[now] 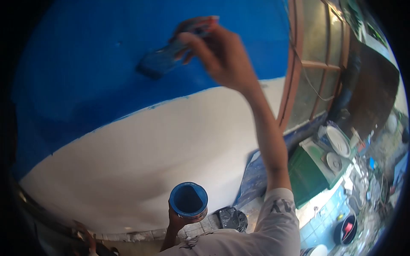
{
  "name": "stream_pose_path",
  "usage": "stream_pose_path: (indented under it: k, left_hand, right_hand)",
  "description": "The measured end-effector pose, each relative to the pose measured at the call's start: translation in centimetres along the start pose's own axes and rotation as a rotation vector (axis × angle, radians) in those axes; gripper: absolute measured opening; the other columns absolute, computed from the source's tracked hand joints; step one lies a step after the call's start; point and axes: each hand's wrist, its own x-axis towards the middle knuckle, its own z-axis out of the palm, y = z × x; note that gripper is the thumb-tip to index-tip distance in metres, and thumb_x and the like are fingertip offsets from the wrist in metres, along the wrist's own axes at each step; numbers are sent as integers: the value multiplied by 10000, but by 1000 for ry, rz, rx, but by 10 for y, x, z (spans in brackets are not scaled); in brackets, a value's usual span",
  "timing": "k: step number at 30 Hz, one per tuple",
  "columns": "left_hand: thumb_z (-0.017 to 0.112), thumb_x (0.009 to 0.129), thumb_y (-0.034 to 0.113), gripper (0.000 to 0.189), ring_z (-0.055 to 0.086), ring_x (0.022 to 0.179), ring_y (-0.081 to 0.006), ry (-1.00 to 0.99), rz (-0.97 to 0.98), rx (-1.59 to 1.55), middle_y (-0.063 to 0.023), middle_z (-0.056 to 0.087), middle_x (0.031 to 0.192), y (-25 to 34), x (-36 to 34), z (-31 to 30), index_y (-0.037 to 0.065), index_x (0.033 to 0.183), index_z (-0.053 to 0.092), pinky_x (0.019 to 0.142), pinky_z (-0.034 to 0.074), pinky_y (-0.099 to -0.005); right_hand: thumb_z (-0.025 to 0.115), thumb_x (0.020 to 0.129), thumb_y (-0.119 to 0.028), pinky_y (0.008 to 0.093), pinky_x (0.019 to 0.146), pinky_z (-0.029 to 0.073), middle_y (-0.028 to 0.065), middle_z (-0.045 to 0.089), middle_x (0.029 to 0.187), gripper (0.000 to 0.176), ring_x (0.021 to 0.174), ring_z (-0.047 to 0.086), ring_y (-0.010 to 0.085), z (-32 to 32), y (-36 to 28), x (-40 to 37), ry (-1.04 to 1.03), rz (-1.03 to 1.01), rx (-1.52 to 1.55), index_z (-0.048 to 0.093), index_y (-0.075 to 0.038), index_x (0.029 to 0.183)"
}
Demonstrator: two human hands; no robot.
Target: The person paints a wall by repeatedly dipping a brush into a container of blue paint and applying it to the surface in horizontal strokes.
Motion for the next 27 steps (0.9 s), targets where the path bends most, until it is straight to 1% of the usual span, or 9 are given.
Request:
stream_pose_path:
  k: [4,6,13,15,18,21,22,23,27]
  left_hand:
    - [1033,569,133,1113,615,1276,-287,72,2,30,-149,591,1393,5,-14,-6,92,1477,390,1073,534,-481]
    - [1058,523,214,1239,573,1322,-296,100,-82,88,-157,560,1419,-4,-22,-12,73,1516,332,1118,482,-467]
    - [1059,516,225,1229,579,1312,-300,192,-97,97,-156,560,1413,-26,-29,-7,83,1505,343,1114,490,-477]
    - [1061,509,233,1229,583,1306,-303,224,-89,113,-155,562,1409,-29,-26,-3,88,1499,349,1111,494,-481]
    - [1061,505,243,1219,588,1299,-302,263,-47,85,-157,562,1406,-30,-27,7,91,1489,358,1107,497,-485]
    - [1058,511,236,1208,589,1298,-302,259,-96,81,-156,562,1406,-40,-38,9,89,1485,360,1103,499,-481]
    - [1058,511,236,1208,589,1298,-302,258,-97,77,-156,562,1406,-37,-38,12,89,1485,360,1103,499,-481]
    - [1058,512,228,1209,589,1298,-303,249,-96,65,-157,561,1408,-31,-38,14,87,1486,356,1102,499,-481]
    - [1057,512,204,1218,591,1295,-303,237,-141,44,-156,563,1403,-36,-40,7,83,1492,345,1097,502,-474]
  right_hand:
    - [611,1061,-191,342,760,632,186,745,1026,266,900,765,243,-30,-8,0,-71,13,-28,637,49,1174]
    - [626,1053,-206,342,761,634,179,754,1006,278,870,769,239,-37,-11,-1,-116,-42,-91,655,46,1165]
    - [658,1027,-200,351,736,656,181,762,977,246,870,788,276,2,23,40,-335,-119,-190,673,15,1144]
    - [662,1025,-191,367,743,662,190,752,1047,251,889,786,303,-3,19,63,-247,-216,-103,654,15,1168]
    - [621,1060,-205,324,653,629,148,720,868,224,783,746,195,-16,-9,70,28,-160,-140,652,16,1032]
    - [647,1044,-186,336,665,632,155,739,901,217,786,747,208,-5,-24,46,-1,-20,49,662,22,1103]
    - [650,1033,-168,378,742,667,198,737,1083,251,894,784,306,-9,7,40,-73,-219,-6,632,30,1186]
    - [650,1033,-168,378,742,667,198,737,1083,251,894,784,306,-11,16,28,-74,-216,-8,632,30,1186]
    - [598,1058,-124,379,696,676,221,730,1048,250,862,770,293,-46,35,-18,236,18,-25,610,92,1184]
